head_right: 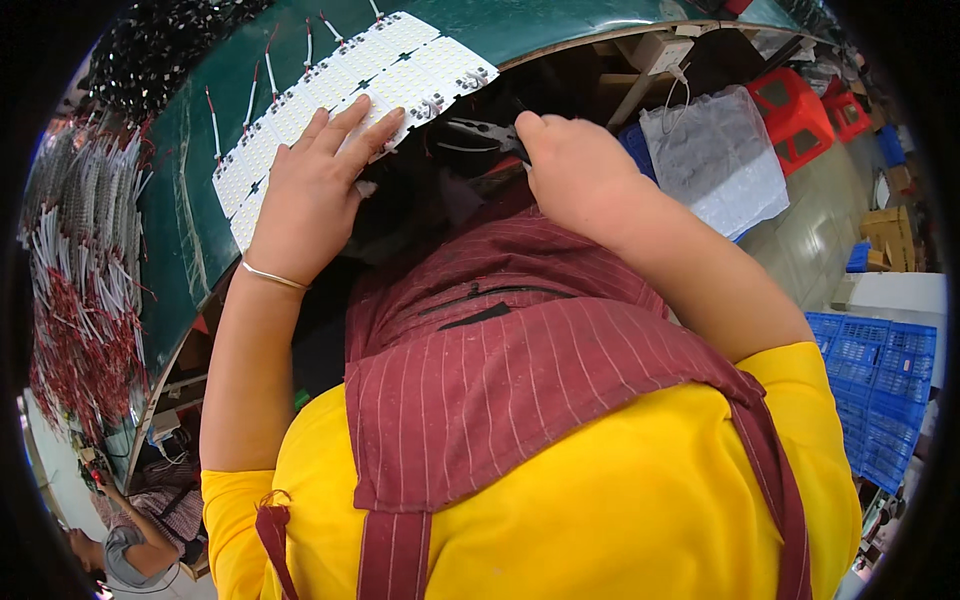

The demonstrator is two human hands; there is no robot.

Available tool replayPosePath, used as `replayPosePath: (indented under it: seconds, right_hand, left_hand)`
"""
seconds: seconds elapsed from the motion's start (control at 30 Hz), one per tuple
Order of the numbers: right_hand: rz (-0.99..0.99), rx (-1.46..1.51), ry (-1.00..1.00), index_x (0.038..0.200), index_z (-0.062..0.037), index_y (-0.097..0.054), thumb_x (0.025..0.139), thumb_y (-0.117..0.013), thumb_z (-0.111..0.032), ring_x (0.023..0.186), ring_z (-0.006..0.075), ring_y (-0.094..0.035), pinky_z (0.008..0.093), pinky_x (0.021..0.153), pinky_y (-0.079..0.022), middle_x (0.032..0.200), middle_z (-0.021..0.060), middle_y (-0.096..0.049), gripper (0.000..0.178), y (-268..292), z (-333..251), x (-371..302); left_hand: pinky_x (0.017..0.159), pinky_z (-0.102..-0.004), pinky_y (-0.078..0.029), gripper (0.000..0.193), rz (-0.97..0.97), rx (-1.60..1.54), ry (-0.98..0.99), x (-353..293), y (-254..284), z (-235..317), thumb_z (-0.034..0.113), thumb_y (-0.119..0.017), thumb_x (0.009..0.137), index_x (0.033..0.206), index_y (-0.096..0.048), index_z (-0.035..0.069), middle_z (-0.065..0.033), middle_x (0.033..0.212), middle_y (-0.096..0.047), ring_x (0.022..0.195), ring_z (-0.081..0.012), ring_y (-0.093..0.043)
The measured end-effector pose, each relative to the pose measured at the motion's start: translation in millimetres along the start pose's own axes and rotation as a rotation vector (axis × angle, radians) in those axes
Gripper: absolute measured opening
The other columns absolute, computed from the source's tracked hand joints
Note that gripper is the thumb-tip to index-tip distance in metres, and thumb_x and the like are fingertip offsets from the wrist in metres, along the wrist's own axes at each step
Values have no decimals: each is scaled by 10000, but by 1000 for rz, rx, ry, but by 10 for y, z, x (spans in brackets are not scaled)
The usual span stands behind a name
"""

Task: The person inserts wires into LED panel boards by hand, trims the wire ends using pliers, and stacks the assembled LED panels onto a pile.

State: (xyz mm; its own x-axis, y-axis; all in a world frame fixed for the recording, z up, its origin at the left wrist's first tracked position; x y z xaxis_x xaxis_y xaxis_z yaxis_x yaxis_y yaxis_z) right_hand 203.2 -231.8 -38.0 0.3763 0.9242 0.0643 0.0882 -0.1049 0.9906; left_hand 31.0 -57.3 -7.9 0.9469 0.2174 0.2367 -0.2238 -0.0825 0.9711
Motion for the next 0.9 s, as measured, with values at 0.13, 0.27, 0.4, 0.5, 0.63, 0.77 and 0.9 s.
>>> replayPosePath:
  seconds: [0.13,0.27,0.4,0.5,0.63,0.77,0.9]
  right_hand:
    - [-21,36,-27,1012,24,-564,863,-609,-38,887,412,-703,483,789,-567,923,247,-698,167,-134,1,31]
    - [-16,30,2,1010,36,-568,850,-592,-17,865,420,-703,498,774,-565,894,258,-699,169,-249,-65,280]
    - [-77,53,-44,1032,25,-574,855,-610,-49,905,424,-694,504,801,-551,931,248,-699,196,-234,-34,194]
    - [-47,48,-74,1051,12,-571,862,-644,-97,968,421,-668,500,857,-532,988,233,-681,230,-116,143,-68]
    - [159,-9,-68,1088,5,-544,864,-689,-140,1045,415,-618,487,917,-507,1056,210,-629,304,49,213,-182]
    - [93,1,-104,1089,13,-531,877,-654,-88,989,416,-657,498,862,-531,1007,225,-659,265,100,152,-96]
    - [-11,32,-93,1027,26,-551,875,-596,-35,889,429,-696,507,793,-553,914,258,-692,171,-90,189,61]
  left_hand:
    - [1026,-667,-449,721,69,44,-57,19,-17,15,21,-658,874,1489,-490,357,-71,1541,-486,1375,-440,-488]
    - [1028,-655,-449,719,36,49,-40,16,-9,23,15,-646,878,1491,-489,358,-70,1534,-490,1376,-437,-488]
    - [1030,-643,-446,728,40,34,-28,-3,-12,-15,5,-643,876,1495,-487,356,-73,1530,-492,1378,-436,-486]
    - [1030,-633,-447,729,40,32,-35,-56,7,-11,1,-640,876,1494,-489,357,-74,1532,-491,1382,-434,-481]
    - [1035,-616,-443,721,48,19,-56,-99,11,-55,-7,-633,874,1485,-504,354,-73,1537,-486,1389,-433,-474]
    - [1037,-611,-440,719,25,23,-52,-102,20,-64,-22,-616,873,1479,-512,351,-74,1536,-489,1390,-431,-475]
    - [1027,-610,-447,717,35,12,-71,-91,28,-58,-38,-586,879,1478,-514,349,-75,1530,-499,1376,-431,-491]
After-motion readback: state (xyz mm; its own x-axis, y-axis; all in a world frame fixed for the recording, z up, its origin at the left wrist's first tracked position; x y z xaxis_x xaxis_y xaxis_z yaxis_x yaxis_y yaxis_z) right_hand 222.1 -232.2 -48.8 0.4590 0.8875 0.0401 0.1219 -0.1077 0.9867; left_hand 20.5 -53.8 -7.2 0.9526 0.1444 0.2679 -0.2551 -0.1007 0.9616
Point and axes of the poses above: each hand's wrist, its own x-axis towards the middle knuckle, its own y-axis out of the back of the hand, z = x × y, the point moved 4 cm from there along x, towards the middle knuckle
